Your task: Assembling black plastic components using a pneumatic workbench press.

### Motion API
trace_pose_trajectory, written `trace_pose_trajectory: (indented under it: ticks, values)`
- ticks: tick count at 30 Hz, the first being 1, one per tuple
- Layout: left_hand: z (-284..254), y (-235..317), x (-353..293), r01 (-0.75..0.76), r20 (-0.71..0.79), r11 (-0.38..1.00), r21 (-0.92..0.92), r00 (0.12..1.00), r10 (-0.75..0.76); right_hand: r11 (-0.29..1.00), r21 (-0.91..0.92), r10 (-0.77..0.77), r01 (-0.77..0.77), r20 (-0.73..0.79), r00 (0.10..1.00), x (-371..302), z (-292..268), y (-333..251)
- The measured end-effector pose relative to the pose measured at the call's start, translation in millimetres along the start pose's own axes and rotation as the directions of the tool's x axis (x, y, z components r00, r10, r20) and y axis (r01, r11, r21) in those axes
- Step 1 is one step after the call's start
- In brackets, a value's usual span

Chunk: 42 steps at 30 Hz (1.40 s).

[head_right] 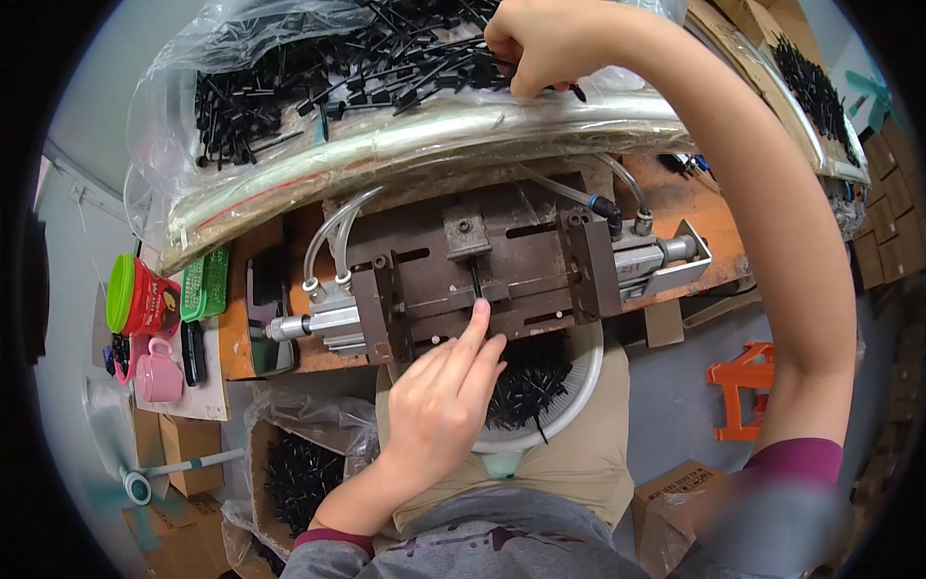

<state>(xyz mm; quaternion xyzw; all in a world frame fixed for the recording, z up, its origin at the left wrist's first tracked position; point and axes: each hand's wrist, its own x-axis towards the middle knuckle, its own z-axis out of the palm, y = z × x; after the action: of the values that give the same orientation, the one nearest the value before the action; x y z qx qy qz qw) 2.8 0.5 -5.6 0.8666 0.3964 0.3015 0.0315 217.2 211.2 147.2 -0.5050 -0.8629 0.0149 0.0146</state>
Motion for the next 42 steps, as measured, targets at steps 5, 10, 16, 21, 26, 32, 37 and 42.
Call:
trace_pose_trajectory:
  ticks: [5,10,16,21,26,32,37,42]
  values:
    - [-1.0,-4.2,10.2,-0.026,0.011,1.0,0.004,1.0,0.026,0.997,-0.074,0.047,-0.037,0.128,0.991,2.2,-9.8,-3.7]
    - [-1.1,-5.3,6.4,0.008,0.023,1.0,-0.003,1.0,-0.008,0.994,0.111,-0.008,0.013,-0.047,0.999,-9.7,-21.9,-11.3]
    - [-2.8,-3.9,7.2,0.01,0.049,1.0,0.008,0.999,-0.01,0.673,0.74,0.29,-0.001,-0.263,0.92,-24.5,-33.0,-5.6]
    - [-4.5,-4.1,9.7,0.005,0.065,0.999,-0.031,0.998,-0.003,0.365,0.917,0.437,0.16,-0.321,0.84,-32.9,-22.3,8.1]
    - [-33.6,-5.1,13.2,0.206,0.006,0.774,-0.599,0.968,-0.253,0.853,0.457,0.163,0.252,-0.691,0.704,-81.1,33.9,-61.0]
    - [-57.2,-7.4,16.7,0.225,0.081,0.49,-0.842,0.951,-0.297,0.88,-0.21,-0.451,0.425,-0.648,0.613,-135.3,99.5,-101.3]
    - [-52.8,-1.8,7.6,0.161,0.033,0.677,-0.718,0.98,-0.198,0.905,-0.23,-0.411,0.357,-0.686,0.601,-141.4,99.2,-100.5]
    - [-20.5,-0.9,-0.6,0.121,-0.006,0.924,-0.363,0.991,-0.132,0.949,-0.119,-0.284,0.293,-0.726,0.626,-153.3,104.8,-90.1]
